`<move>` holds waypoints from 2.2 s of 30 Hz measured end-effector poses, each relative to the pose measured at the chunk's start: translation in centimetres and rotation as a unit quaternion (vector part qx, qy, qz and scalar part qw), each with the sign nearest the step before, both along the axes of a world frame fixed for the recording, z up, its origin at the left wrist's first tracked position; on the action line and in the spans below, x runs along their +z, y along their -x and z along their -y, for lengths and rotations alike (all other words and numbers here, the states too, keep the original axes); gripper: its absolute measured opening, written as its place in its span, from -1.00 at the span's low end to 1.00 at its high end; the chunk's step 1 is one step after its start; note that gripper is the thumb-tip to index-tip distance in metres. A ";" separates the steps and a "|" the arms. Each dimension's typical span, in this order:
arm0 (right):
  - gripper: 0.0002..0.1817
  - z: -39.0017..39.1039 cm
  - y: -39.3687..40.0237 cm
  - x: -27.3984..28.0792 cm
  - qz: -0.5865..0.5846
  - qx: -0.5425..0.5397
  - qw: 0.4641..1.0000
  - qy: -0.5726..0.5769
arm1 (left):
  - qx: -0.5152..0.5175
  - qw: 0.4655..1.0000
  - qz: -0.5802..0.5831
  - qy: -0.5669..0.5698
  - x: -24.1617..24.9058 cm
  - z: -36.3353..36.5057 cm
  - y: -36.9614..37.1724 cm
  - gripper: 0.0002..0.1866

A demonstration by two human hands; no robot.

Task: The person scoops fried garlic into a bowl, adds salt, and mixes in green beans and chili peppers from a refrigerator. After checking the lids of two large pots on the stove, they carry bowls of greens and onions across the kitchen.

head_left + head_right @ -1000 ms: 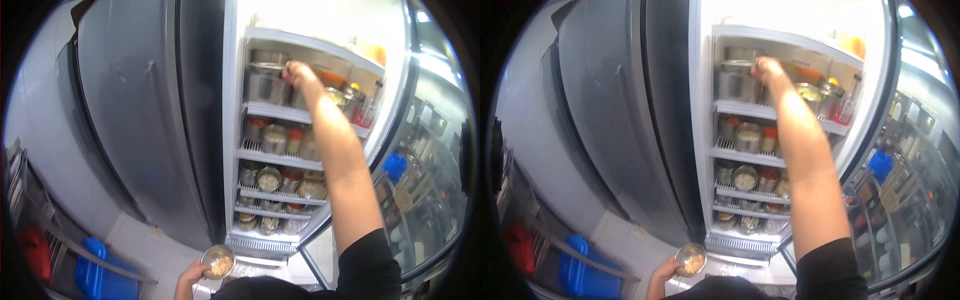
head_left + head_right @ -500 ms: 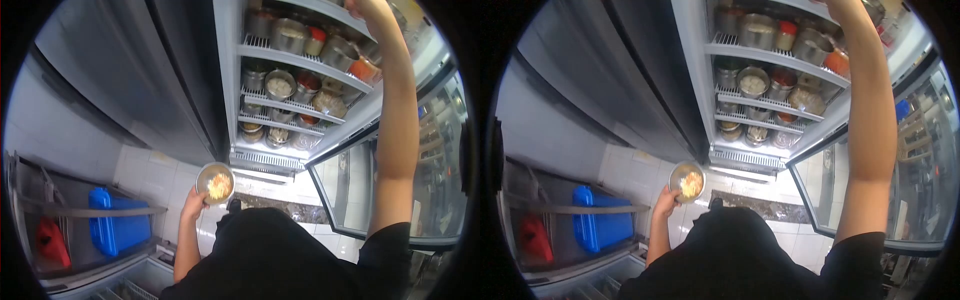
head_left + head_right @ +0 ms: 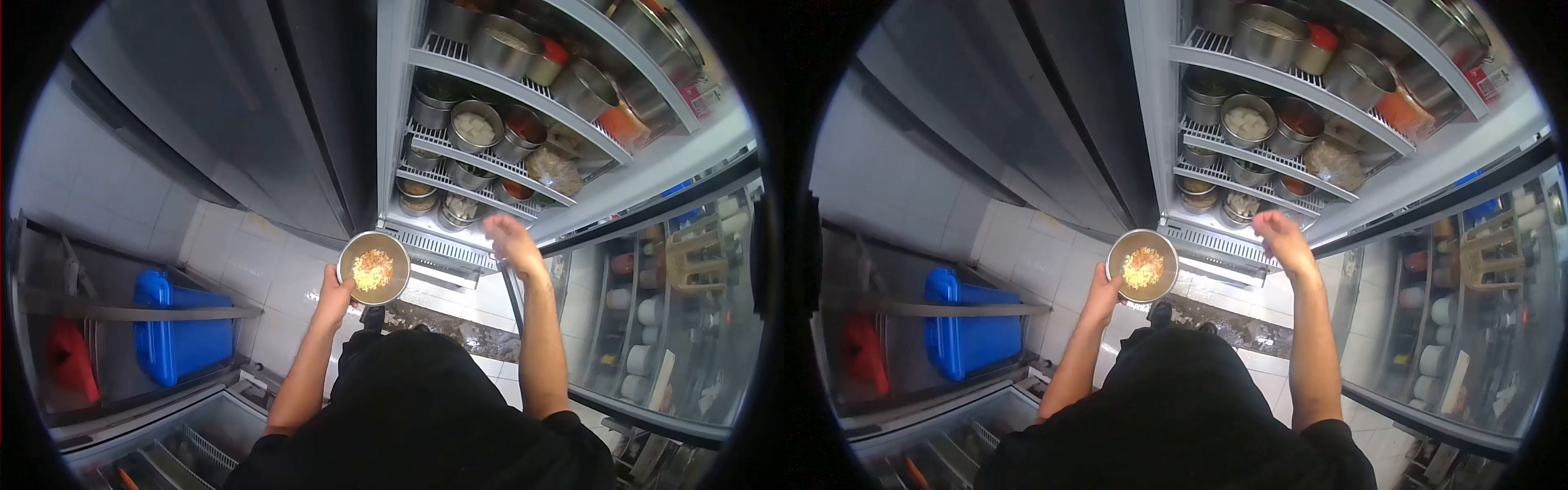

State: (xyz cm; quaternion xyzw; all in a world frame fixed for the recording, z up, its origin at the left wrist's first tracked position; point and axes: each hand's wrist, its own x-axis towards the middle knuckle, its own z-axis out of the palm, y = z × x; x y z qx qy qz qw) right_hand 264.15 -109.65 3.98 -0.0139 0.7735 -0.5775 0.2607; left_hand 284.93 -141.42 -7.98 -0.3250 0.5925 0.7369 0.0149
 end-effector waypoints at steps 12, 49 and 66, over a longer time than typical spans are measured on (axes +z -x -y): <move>-0.78 7.4 14.5 3.4 -0.477 0.020 0.850 -0.223 | 0.040 0.998 0.036 -0.037 -0.7 0.6 -2.3 -0.51; -0.68 6.8 35.6 2.3 -0.495 -0.029 0.747 -0.444 | -0.219 0.968 -0.057 -0.109 7.0 -0.5 17.8 -0.40; -0.73 9.7 16.0 7.5 -0.061 0.283 0.954 -0.075 | -0.215 0.966 -0.086 -0.116 7.1 -5.0 22.9 -0.40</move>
